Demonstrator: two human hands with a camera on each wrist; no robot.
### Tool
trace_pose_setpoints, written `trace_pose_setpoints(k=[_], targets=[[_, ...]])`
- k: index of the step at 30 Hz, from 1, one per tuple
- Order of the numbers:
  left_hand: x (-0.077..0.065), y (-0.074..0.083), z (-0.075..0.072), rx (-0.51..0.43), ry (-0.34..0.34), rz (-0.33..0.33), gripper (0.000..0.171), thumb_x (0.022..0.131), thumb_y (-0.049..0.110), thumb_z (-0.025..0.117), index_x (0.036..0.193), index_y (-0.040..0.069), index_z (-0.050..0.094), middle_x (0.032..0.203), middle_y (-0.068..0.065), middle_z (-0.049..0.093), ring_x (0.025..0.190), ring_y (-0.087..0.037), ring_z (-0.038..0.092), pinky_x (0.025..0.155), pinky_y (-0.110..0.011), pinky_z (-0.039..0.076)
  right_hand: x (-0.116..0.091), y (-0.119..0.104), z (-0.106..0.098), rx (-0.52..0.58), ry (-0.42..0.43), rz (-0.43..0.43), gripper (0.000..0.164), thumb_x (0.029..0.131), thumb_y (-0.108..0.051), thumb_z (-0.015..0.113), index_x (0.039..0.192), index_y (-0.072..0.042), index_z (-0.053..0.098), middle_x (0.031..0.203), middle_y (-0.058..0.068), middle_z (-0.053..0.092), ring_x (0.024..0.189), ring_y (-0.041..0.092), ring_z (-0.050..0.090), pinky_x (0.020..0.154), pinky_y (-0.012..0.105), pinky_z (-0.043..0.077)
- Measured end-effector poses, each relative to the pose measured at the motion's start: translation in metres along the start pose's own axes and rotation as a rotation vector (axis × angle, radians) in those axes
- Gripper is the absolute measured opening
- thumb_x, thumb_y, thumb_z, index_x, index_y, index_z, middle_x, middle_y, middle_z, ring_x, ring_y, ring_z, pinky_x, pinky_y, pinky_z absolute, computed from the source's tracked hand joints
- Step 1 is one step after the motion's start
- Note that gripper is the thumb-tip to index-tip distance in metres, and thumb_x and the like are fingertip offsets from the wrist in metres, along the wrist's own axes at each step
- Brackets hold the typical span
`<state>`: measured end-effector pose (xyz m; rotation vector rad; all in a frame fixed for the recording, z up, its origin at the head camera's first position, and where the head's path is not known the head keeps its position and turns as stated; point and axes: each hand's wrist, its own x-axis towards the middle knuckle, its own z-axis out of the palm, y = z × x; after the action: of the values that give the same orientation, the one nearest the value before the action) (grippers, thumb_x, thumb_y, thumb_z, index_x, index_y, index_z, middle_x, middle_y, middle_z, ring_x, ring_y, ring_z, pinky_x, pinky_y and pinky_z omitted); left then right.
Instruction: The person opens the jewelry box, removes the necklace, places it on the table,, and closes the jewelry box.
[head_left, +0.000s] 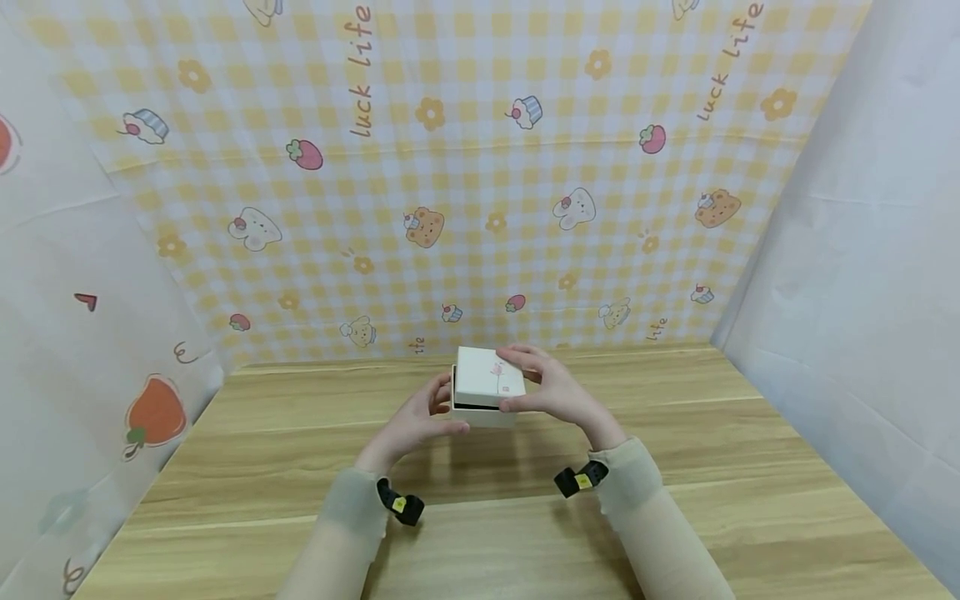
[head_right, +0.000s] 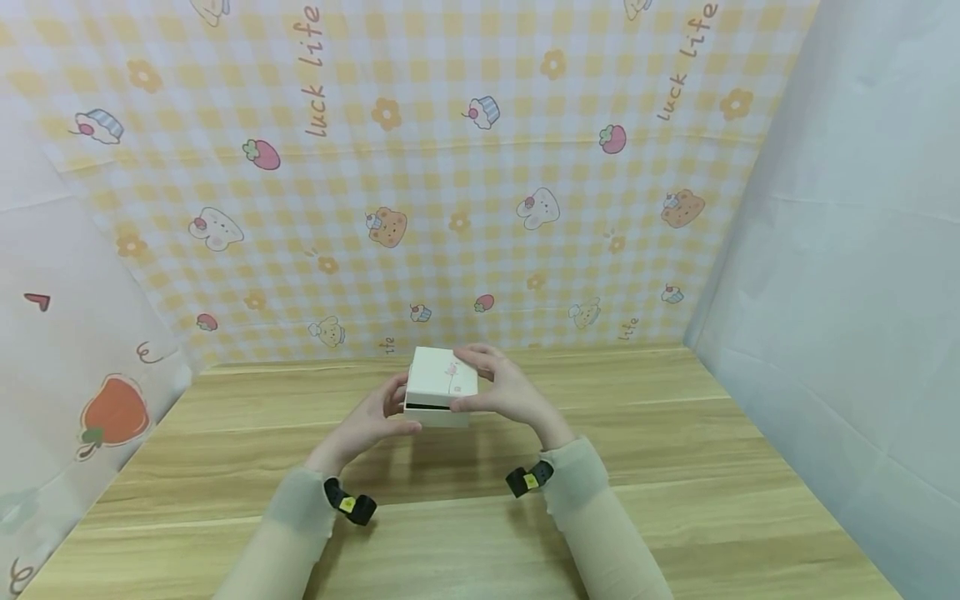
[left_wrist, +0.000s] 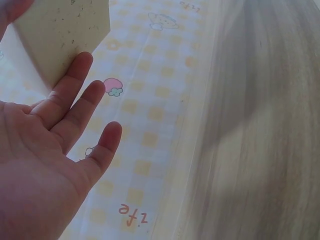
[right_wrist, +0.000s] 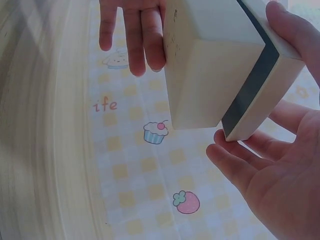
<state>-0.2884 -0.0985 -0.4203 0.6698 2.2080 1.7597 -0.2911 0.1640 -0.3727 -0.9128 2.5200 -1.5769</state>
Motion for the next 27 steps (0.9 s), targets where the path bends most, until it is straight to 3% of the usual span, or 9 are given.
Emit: trace_pose_setpoints(k=[16, 20, 27], targets=[[-0.005, -0.002, -0.01, 0.02, 0.052, 0.029, 0.083, 0.079, 0.02, 0.079, 0.147, 0.01, 0.032, 0.142, -0.013, 0.049, 0.125, -0.037, 0.046, 0.103, -0.056, 0.034, -0.005, 0.001, -0.007, 0.011, 0.025, -0.012, 0.081, 0.075, -0.017, 0.085, 0.144, -0.004, 0.045, 0.147, 0.012, 0.038, 0.132, 0.032, 0.037, 0.107, 0.053, 0.032], [-0.006, -0.002, -0.013, 0.031, 0.079, 0.01, 0.087, 0.079, 0.02, 0.08, 0.149, 0.01, 0.029, 0.144, -0.014, 0.047, 0.126, -0.039, 0.045, 0.104, -0.056, 0.033, -0.007, 0.0, -0.012, 0.024, 0.038, -0.004, 0.081, 0.074, -0.014, 0.084, 0.144, -0.003, 0.044, 0.147, 0.013, 0.038, 0.131, 0.032, 0.038, 0.107, 0.052, 0.032], [-0.008, -0.001, -0.017, 0.034, 0.067, 0.021, 0.09, 0.08, 0.021, 0.078, 0.151, 0.007, 0.023, 0.146, -0.017, 0.043, 0.127, -0.041, 0.043, 0.104, -0.055, 0.034, -0.012, -0.002, -0.02, 0.046, 0.046, -0.002, 0.079, 0.075, -0.009, 0.083, 0.143, -0.001, 0.044, 0.15, 0.017, 0.033, 0.135, 0.035, 0.032, 0.107, 0.053, 0.031]])
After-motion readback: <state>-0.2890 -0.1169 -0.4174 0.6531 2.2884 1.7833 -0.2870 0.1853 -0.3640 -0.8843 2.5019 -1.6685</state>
